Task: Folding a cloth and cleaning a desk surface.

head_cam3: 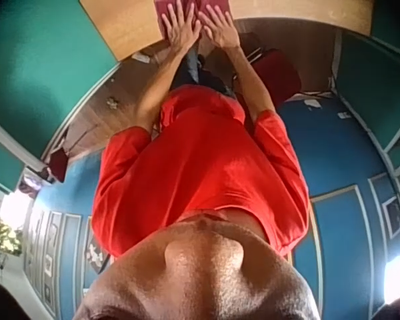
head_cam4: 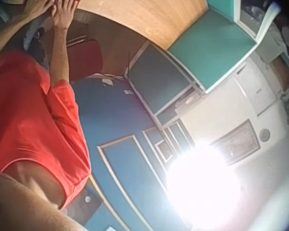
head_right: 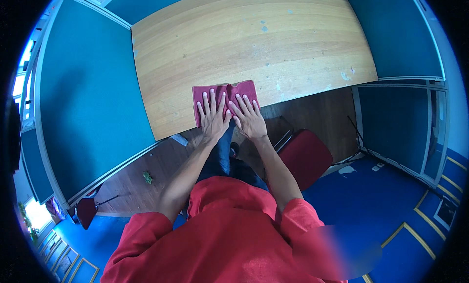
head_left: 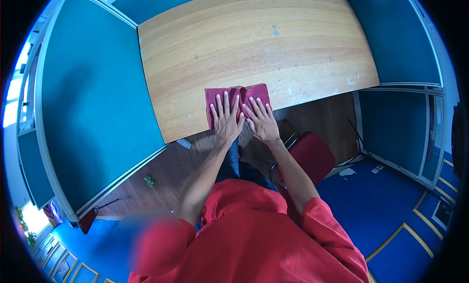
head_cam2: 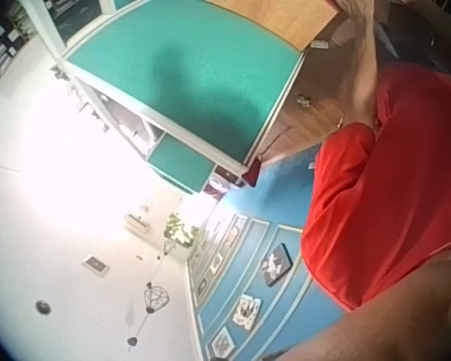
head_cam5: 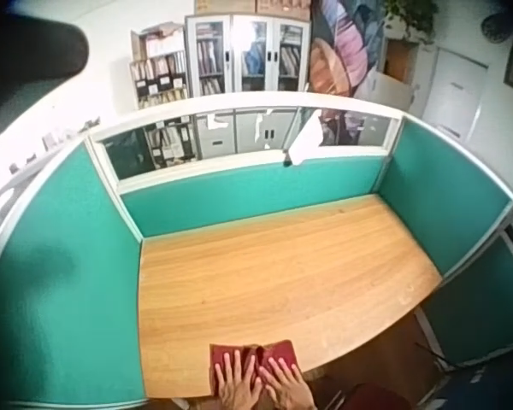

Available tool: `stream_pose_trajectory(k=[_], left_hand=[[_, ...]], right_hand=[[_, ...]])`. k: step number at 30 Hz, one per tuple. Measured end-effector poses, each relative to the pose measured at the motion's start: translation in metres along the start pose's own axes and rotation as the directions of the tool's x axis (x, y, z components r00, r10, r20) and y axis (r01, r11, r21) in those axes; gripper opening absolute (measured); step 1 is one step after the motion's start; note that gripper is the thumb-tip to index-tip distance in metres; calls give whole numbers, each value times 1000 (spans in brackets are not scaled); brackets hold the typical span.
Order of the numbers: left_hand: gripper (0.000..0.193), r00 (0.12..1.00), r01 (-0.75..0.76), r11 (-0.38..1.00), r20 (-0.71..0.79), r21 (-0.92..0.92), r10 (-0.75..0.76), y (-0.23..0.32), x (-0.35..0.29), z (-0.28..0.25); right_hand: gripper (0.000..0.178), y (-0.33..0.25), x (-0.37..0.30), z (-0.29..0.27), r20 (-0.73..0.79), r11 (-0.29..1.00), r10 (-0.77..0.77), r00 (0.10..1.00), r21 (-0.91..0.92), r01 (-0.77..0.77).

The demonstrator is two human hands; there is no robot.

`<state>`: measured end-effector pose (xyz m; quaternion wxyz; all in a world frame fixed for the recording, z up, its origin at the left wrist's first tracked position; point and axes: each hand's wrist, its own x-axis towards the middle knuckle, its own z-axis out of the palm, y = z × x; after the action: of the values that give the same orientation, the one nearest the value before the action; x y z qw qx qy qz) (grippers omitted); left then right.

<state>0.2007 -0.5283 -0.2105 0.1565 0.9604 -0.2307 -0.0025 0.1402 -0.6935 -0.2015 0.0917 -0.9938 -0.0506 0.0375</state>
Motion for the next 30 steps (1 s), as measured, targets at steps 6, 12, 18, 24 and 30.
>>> stream_pose_trajectory(k=[6, 12, 18, 24, 30], left_hand=[[69, 999, 13, 1000, 34, -19, -13, -3, 29, -3], [69, 998, 46, 999, 47, 30, -47, -13, 132, 8], [67, 992, 127, 991, 9, 37, -127, -26, 280, 26], [63, 982, 80, 983, -181, 165, -50, -45, 395, 36], [61, 980, 93, 980, -190, 175, -59, -44, 413, 35]], right_hand=[[62, 12, 41, -7, -5, 995, 86, 996, 47, -86], [62, 61, 143, -13, -52, 997, 62, 997, 40, -60], [58, 134, 289, -28, -168, 998, -63, 984, -5, 63], [57, 185, 398, -31, -403, 969, -169, 899, 99, 226], [57, 191, 416, -33, -405, 973, -191, 894, 45, 228]])
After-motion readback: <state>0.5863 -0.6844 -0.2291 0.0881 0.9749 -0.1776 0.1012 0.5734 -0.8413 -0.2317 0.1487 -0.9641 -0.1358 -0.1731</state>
